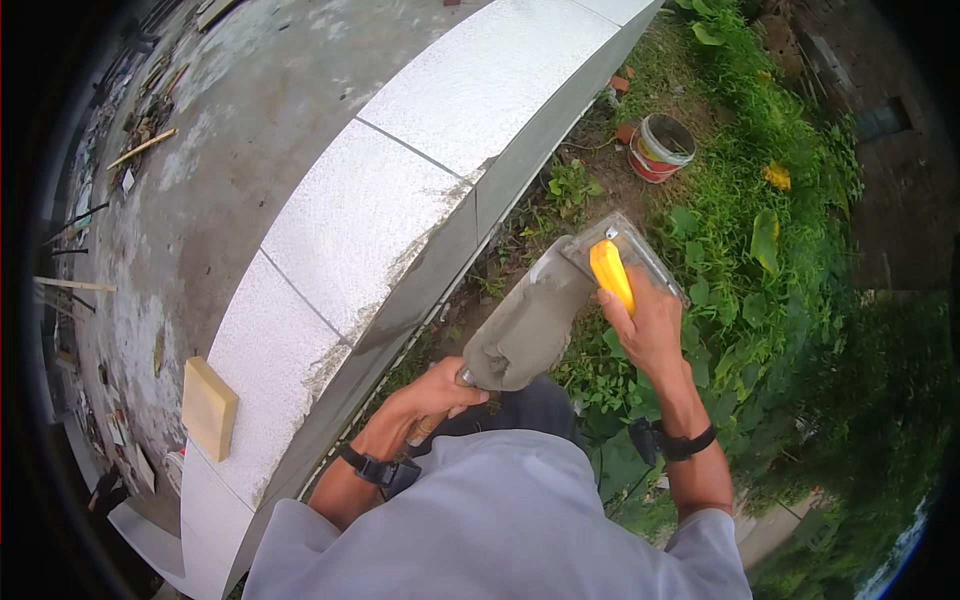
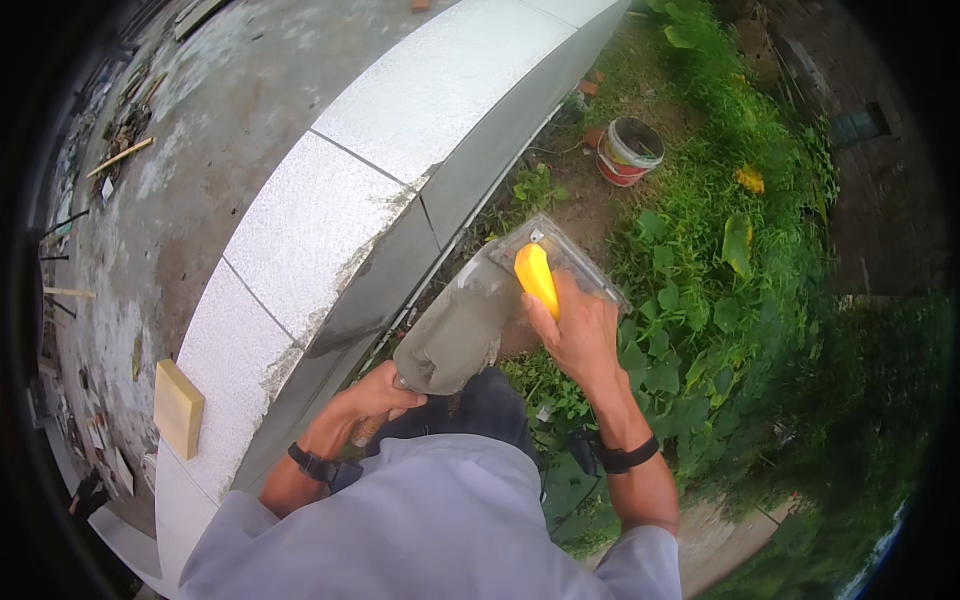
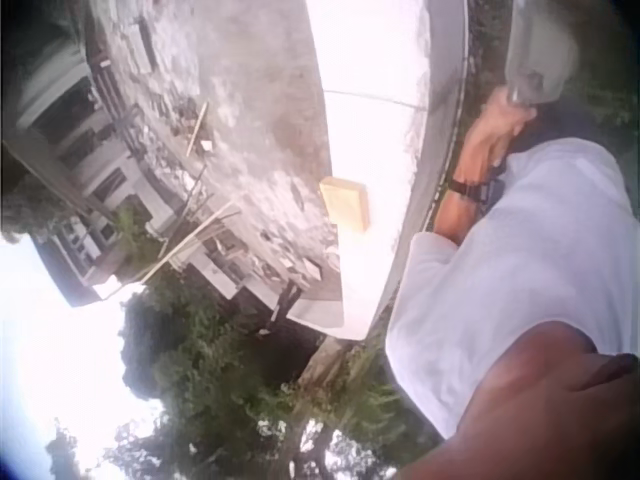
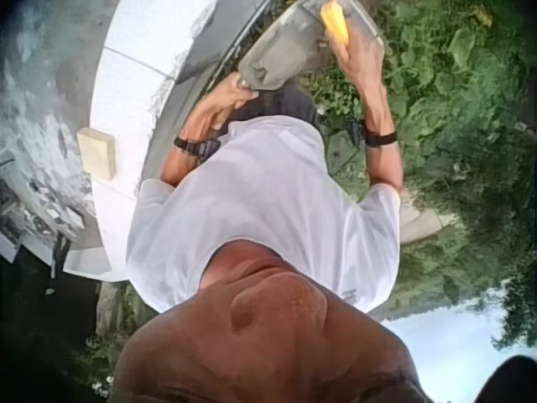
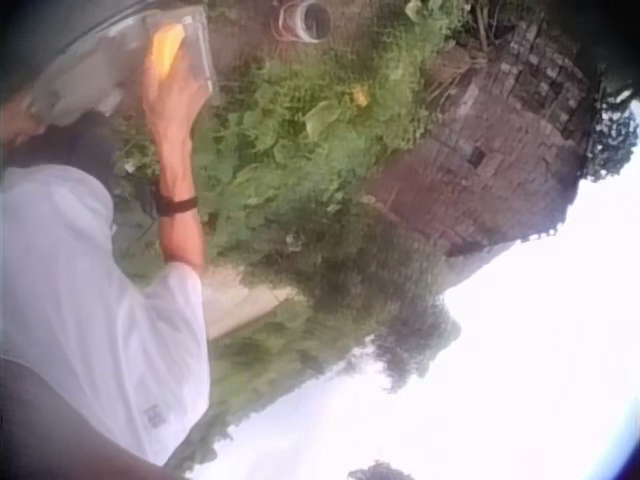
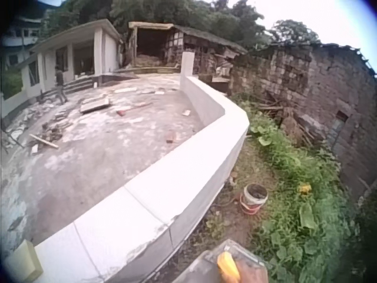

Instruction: Applying and smoothing plaster on a concrete wall edge using a trowel and a float.

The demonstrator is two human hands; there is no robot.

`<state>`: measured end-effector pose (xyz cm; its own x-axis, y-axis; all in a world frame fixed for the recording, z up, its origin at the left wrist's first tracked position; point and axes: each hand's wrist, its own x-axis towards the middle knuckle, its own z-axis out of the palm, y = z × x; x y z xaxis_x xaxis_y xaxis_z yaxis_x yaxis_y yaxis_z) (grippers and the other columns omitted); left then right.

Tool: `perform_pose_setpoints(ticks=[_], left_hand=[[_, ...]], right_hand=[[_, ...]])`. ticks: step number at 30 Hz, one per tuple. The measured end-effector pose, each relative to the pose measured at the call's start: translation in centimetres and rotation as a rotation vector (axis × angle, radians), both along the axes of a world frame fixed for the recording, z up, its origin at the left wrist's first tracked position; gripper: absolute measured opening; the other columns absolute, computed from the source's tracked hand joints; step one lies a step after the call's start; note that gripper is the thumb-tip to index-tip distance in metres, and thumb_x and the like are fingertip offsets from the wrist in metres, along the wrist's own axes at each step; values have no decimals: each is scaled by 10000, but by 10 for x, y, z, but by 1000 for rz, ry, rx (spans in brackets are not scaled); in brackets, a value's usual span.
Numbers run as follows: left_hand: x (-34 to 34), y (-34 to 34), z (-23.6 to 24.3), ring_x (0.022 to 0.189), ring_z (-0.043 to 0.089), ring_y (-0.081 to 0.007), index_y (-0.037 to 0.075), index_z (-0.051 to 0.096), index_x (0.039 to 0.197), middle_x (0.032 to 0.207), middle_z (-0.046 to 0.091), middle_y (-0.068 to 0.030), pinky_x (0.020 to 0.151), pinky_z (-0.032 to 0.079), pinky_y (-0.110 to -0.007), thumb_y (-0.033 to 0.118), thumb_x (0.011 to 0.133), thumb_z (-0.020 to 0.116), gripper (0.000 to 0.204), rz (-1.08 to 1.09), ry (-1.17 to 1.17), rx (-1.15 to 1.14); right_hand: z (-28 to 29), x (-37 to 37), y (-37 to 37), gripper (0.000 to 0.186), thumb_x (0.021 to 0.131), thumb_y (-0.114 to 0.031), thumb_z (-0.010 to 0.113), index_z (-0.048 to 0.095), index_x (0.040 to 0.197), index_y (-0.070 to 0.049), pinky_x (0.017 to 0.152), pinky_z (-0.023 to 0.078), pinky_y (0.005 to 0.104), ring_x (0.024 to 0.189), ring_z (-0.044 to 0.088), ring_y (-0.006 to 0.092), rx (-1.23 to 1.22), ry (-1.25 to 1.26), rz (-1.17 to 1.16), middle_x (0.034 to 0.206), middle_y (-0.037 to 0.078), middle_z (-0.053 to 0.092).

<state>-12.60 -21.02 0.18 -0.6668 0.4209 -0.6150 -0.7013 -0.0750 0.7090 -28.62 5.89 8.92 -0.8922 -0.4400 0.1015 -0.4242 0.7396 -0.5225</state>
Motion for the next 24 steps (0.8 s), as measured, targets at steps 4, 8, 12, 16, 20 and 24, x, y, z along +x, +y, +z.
perform_pose_setpoints(ticks=[4, 8, 12, 16, 20, 24], left_hand=[[16, -8, -10, 511, 500, -78, 32, 563, 1143, 724, 565, 2, 437, 384, -242, 48, 827, 726, 357, 77, -160, 31], [47, -19, -47, 502, 480, -79, 35, 565, 1144, 704, 553, 10, 442, 357, -261, 34, 825, 748, 367, 195, -459, 73], [65, -29, -103, 496, 450, -97, 52, 589, 963, 642, 508, 7, 457, 347, -285, 3, 845, 724, 186, 257, -579, 98], [78, -37, -165, 498, 451, -92, 37, 584, 949, 625, 500, 8, 464, 349, -274, 23, 844, 737, 186, 220, -639, 87], [99, -43, -215, 494, 457, -97, 54, 569, 909, 618, 511, 3, 460, 346, -274, 43, 848, 742, 184, 195, -680, 130], [106, -46, -238, 563, 513, -111, 65, 607, 866, 646, 544, 6, 531, 384, -270, 154, 842, 750, 170, 11, -574, 31]], right_hand=[[-51, -27, 11, 329, 903, -340, 652, 589, 1003, -33, 538, 450, 413, 562, 612, 322, -150, 14, -105, 629, 144, 599], [-107, -51, 0, 361, 885, -319, 658, 597, 1047, -3, 617, 412, 282, 686, 505, 97, -791, -559, -124, 733, 7, 555], [-184, -71, -52, 336, 814, -284, 751, 607, 936, -6, 612, 389, 273, 671, 452, 89, -993, -520, -98, 714, -15, 501], [-255, -87, -109, 243, 760, -131, 785, 566, 758, -25, 543, 370, 271, 597, 416, 81, -887, -349, -78, 641, -1, 468], [-286, -98, -147, 209, 765, -107, 764, 573, 752, -23, 525, 384, 277, 572, 448, 75, -954, -315, -93, 614, 11, 499], [-294, -106, -164, 168, 767, -81, 736, 580, 754, -21, 523, 395, 268, 566, 465, 69, -978, -248, -58, 614, 15, 518]])
